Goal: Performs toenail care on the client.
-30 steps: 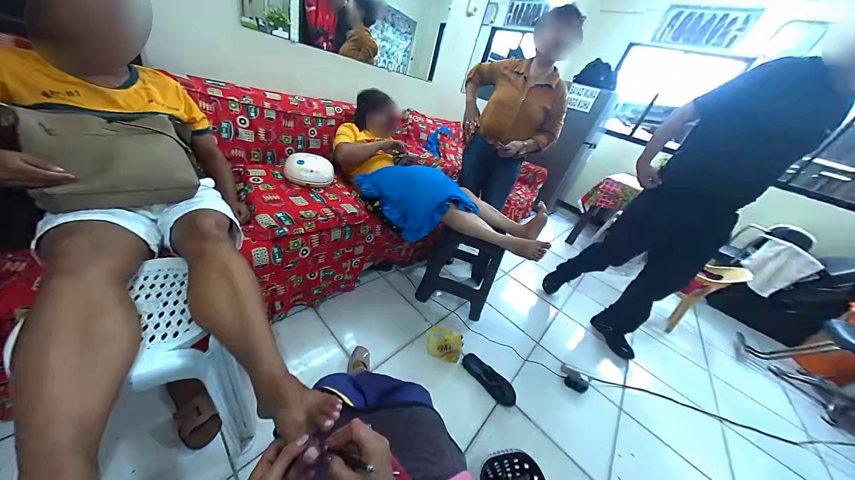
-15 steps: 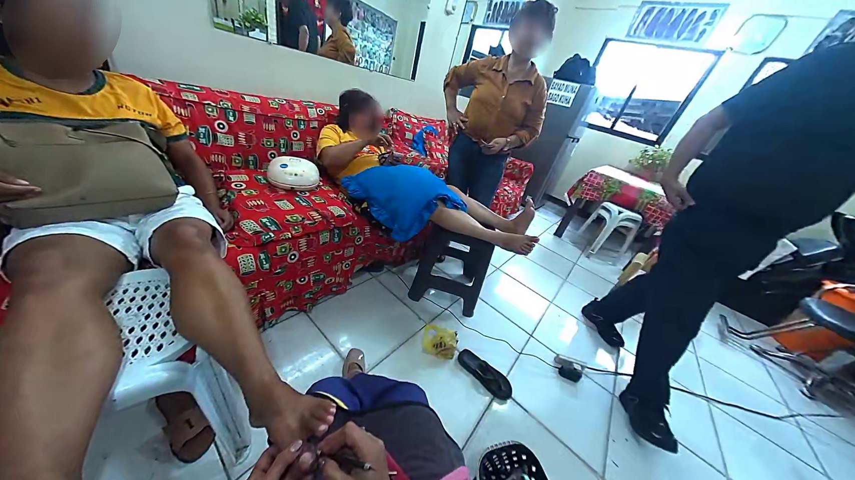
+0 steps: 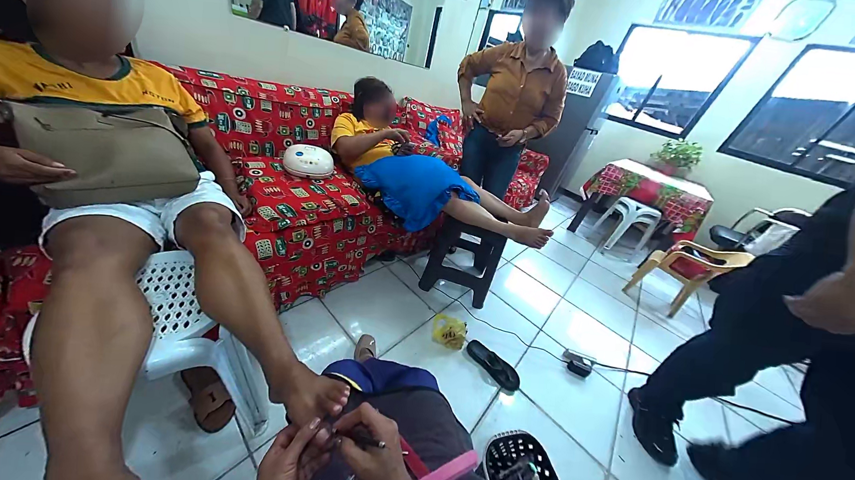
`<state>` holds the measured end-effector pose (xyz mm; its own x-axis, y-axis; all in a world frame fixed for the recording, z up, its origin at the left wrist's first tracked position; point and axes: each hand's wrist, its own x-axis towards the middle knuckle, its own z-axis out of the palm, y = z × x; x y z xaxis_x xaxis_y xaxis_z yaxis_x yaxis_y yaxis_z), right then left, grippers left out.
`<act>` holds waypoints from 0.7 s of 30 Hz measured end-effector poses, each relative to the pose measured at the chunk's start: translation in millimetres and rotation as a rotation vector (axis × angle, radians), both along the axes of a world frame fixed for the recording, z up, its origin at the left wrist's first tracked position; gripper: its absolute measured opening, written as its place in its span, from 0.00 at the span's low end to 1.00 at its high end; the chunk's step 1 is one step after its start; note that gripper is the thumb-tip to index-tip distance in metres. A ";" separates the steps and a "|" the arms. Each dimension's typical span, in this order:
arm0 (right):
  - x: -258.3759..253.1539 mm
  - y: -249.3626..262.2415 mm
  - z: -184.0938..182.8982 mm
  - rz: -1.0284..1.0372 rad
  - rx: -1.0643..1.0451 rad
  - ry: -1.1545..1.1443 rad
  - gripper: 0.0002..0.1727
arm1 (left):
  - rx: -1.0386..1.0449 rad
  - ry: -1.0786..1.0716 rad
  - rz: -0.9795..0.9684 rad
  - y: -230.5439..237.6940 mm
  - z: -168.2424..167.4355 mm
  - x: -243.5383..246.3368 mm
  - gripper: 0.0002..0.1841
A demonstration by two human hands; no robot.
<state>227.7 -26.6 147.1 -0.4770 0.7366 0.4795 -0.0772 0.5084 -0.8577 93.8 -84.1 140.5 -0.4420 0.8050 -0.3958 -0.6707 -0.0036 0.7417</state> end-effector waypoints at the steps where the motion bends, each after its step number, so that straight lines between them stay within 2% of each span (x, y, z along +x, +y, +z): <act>1: -0.1 0.3 -0.4 0.004 0.004 0.006 0.08 | -0.008 -0.004 0.007 0.6 0.1 0.0 0.03; 6: 0.7 -1.6 4.4 -0.014 -0.025 0.017 0.08 | -0.027 -0.008 -0.010 0.4 5.8 1.5 0.05; 21: -0.4 -4.3 0.9 -0.023 -0.079 0.076 0.06 | 0.007 -0.023 -0.005 0.0 2.7 0.4 0.02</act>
